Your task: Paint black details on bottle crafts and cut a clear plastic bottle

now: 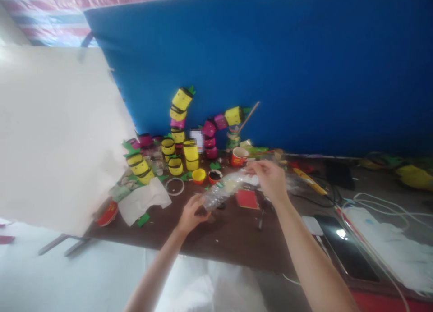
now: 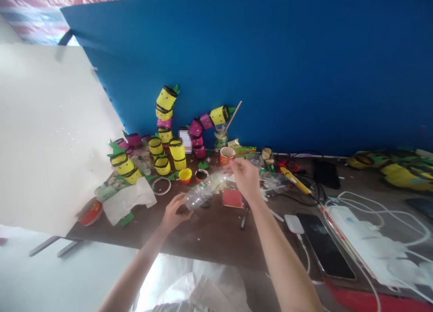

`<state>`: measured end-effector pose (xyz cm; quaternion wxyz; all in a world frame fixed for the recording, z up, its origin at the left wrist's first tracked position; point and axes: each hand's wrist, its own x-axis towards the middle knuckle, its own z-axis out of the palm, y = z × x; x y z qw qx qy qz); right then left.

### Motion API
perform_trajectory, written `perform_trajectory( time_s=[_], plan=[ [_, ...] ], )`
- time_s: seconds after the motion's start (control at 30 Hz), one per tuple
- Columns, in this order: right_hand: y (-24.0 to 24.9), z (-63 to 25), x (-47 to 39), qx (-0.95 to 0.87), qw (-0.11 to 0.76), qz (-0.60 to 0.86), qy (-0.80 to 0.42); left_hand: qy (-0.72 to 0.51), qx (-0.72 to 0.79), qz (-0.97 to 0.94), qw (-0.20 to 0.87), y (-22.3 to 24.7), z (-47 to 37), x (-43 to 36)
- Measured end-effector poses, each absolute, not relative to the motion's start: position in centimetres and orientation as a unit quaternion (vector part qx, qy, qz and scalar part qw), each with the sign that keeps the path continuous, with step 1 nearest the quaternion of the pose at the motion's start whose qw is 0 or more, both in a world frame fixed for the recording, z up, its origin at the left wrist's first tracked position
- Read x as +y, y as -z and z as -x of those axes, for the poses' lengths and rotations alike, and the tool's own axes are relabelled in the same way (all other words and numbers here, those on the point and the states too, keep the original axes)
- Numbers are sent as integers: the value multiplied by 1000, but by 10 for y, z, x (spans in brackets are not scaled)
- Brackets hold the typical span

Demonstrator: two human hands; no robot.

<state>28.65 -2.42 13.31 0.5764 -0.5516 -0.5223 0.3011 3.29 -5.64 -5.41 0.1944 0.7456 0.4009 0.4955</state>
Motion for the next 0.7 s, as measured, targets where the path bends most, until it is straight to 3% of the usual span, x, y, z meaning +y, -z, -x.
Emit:
perform_trajectory(
  time_s=[0.47,0.7],
  plan=[
    [-122,-263,-55,-585,481,526,-386,-478,456,-670,339,42,-42,-56],
    [-122,-270,-51,-552,523,550,-344,-470,467,-641,387,45,-45,-56]
  ],
)
